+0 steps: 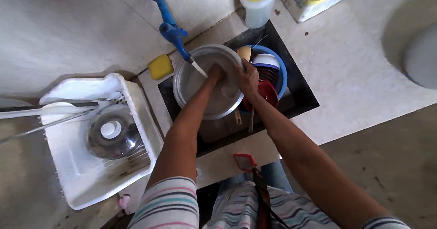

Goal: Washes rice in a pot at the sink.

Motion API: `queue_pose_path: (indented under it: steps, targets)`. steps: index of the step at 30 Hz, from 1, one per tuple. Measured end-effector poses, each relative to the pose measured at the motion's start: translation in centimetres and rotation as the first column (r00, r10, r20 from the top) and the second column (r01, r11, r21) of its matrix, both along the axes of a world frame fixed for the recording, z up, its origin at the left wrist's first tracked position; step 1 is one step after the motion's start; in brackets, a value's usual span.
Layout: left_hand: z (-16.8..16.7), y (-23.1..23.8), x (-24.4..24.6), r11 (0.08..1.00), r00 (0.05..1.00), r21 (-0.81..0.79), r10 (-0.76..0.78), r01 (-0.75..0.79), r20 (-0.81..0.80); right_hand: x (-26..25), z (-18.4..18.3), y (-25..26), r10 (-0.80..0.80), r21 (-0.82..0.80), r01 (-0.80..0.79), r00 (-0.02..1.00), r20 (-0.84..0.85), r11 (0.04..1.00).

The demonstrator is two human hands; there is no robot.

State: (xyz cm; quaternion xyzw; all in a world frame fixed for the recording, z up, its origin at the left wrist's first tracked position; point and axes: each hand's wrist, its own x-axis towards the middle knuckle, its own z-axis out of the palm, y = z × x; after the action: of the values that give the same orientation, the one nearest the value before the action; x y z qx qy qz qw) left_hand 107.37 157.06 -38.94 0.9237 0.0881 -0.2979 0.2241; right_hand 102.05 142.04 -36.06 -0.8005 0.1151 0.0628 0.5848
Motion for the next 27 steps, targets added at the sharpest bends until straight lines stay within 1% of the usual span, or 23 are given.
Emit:
queue_pose_path:
  steps: [1, 2, 3, 4, 6, 7, 9, 11, 12, 13, 16, 17, 18, 19, 20, 21, 22, 23, 24, 25, 26, 27]
  targets:
    - [0.0, 1.0, 0.4, 0.997, 0.998, 0.050, -0.062, 0.062, 0.006, 0.0, 0.0, 0.0, 0.000, -0.006, 0.000, 1.000, 0.001, 1.000]
    - [-0.3, 2.6, 0.2, 0.995, 0.996, 0.059, -0.080, 0.077, 0.038, 0.0, 0.0, 0.0, -0.002, -0.009, 0.002, 1.000, 0.007, 1.000]
    - [-0.3, 4.1, -0.3, 0.998, 0.996, 0.027, -0.059, 0.057, 0.066, 0.0, -0.1, 0.0, -0.006, -0.004, 0.006, 1.000, 0.010, 1.000]
    - [1.0, 5.1, -1.5, 1.000, 0.998, -0.021, 0.002, 0.000, 0.056, 0.0, -0.2, 0.0, -0.010, 0.005, 0.010, 1.000, 0.010, 1.000]
    - [5.0, 5.4, -4.0, 0.989, 0.990, -0.091, 0.111, -0.118, -0.082, 0.0, -0.5, -0.1, -0.021, 0.043, 0.021, 1.000, 0.007, 0.999]
    - [5.7, 5.5, -4.9, 0.985, 0.982, -0.097, 0.126, -0.140, -0.143, 0.0, -0.5, -0.1, -0.025, 0.053, 0.024, 1.000, 0.006, 0.998]
    - [6.1, 4.5, -6.5, 0.965, 0.959, -0.158, 0.170, -0.208, -0.227, 0.1, -0.4, -0.1, -0.026, 0.057, 0.027, 1.000, -0.003, 0.998]
    - [5.4, 2.8, -7.2, 0.944, 0.932, -0.198, 0.198, -0.264, -0.303, 0.0, -0.4, -0.1, -0.027, 0.047, 0.027, 1.000, -0.009, 0.999]
    - [4.2, 2.1, -7.2, 0.947, 0.939, -0.209, 0.179, -0.246, -0.295, 0.1, -0.3, -0.1, -0.020, 0.043, 0.020, 1.000, -0.013, 0.999]
    - [3.6, 1.3, -7.3, 0.959, 0.955, -0.207, 0.139, -0.196, -0.260, 0.1, -0.3, -0.1, -0.012, 0.036, 0.012, 1.000, -0.012, 0.999]
    - [2.4, -0.9, -6.5, 0.989, 0.999, -0.145, -0.033, 0.027, -0.042, 0.0, -0.2, -0.2, 0.001, 0.035, 0.000, 1.000, -0.014, 0.999]
    - [1.6, -1.2, -5.6, 0.991, 0.999, -0.131, -0.034, 0.033, -0.002, 0.0, -0.2, -0.2, 0.003, 0.039, -0.002, 1.000, -0.018, 0.999]
    - [0.8, -1.2, -4.5, 0.991, 0.997, -0.115, -0.067, 0.072, 0.046, 0.0, -0.1, -0.2, 0.003, 0.040, -0.002, 1.000, -0.015, 0.999]
    - [0.2, -1.1, -3.0, 0.982, 0.979, -0.029, -0.181, 0.185, 0.097, -0.1, 0.0, -0.1, -0.002, 0.047, 0.003, 1.000, -0.013, 0.999]
    - [0.0, -0.8, -1.6, 0.956, 0.951, 0.082, -0.291, 0.283, 0.105, 0.0, 0.1, 0.0, -0.010, 0.051, 0.011, 1.000, -0.018, 0.999]
    - [-0.1, -0.2, -0.5, 0.928, 0.933, 0.170, -0.349, 0.332, 0.084, 0.0, 0.2, 0.0, -0.012, 0.052, 0.013, 1.000, -0.024, 0.999]
    - [0.2, 0.6, 0.1, 0.913, 0.931, 0.229, -0.360, 0.338, 0.062, 0.0, 0.2, 0.1, -0.013, 0.054, 0.014, 1.000, -0.024, 0.998]
    - [0.9, 1.8, 0.0, 0.911, 0.934, 0.268, -0.347, 0.312, 0.090, 0.0, 0.1, 0.0, -0.017, 0.059, 0.018, 1.000, -0.021, 0.998]
    - [2.2, 2.8, -0.8, 0.936, 0.949, 0.244, -0.289, 0.253, 0.125, -0.1, -0.1, 0.1, -0.025, 0.065, 0.026, 1.000, -0.018, 0.998]
    - [3.6, 3.9, -1.7, 0.963, 0.970, 0.194, -0.211, 0.186, 0.118, -0.2, -0.1, 0.1, -0.033, 0.069, 0.034, 0.999, -0.017, 0.997]
    - [4.0, 5.2, -2.4, 0.977, 0.980, 0.157, -0.165, 0.147, 0.108, -0.2, -0.1, 0.1, -0.042, 0.075, 0.043, 0.999, -0.016, 0.996]
    - [3.9, 6.3, -2.9, 0.981, 0.988, 0.149, -0.137, 0.126, 0.066, -0.2, -0.1, 0.0, -0.051, 0.077, 0.052, 0.999, -0.017, 0.996]
